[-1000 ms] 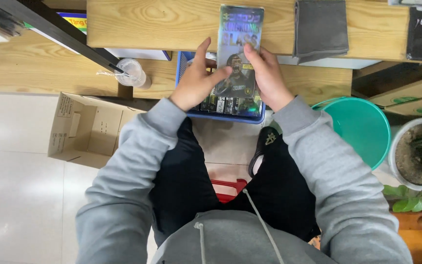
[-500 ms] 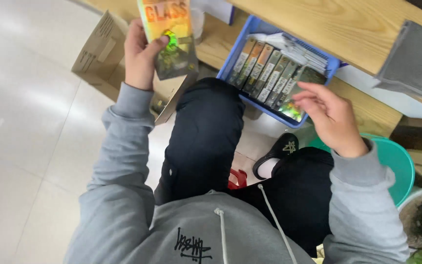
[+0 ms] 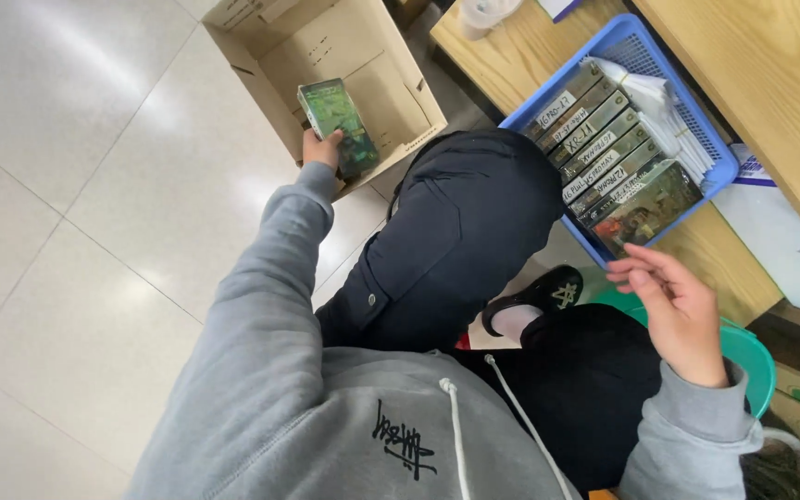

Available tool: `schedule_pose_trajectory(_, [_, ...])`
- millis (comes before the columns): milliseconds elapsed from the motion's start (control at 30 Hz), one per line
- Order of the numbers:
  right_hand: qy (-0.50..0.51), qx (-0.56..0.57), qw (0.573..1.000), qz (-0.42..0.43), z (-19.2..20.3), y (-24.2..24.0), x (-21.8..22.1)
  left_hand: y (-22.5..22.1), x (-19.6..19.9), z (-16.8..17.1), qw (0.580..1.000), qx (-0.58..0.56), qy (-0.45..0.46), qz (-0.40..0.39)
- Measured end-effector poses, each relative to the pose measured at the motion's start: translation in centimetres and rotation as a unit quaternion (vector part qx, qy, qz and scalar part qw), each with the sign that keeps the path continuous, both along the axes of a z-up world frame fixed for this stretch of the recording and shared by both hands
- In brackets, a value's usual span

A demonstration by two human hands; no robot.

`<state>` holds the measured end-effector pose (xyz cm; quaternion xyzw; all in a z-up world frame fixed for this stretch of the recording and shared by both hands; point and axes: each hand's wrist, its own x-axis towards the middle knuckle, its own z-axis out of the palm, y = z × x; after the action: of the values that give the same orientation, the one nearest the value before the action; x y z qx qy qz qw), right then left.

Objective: The person is cleaning phone screen protectors and cases with a cloth and then placing them into protective sleeves.

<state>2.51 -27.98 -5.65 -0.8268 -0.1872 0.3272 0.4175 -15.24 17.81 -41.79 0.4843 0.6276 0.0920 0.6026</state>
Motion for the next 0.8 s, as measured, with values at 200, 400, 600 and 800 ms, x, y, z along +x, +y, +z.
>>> schedule_pose_trajectory(200, [0.015, -0.009, 1.0, -0.006, 0.1, 1.0, 0.4, 0.7, 0.8, 0.1, 0.995, 0.01, 0.056, -0.081])
schedule_pose_trajectory(400, [0.025, -0.023, 0.999, -0.006, -0.9, 1.2, 0.7, 1.4, 7.2, -6.1, 0.986, -0.046, 0.146, -0.066])
schedule_pose_trajectory(600, [0.03, -0.05, 0.998, -0.021, -0.7, 1.4, 0.8, 0.1, 7.1, -10.4, 0.957, -0.028, 0.246, -0.152])
schedule_pose_trajectory(800, [0.032, -0.046, 0.998, -0.006, -1.8, 1.6, 1.5, -0.1, 7.2, -5.5, 0.812, 0.079, 0.399, -0.419])
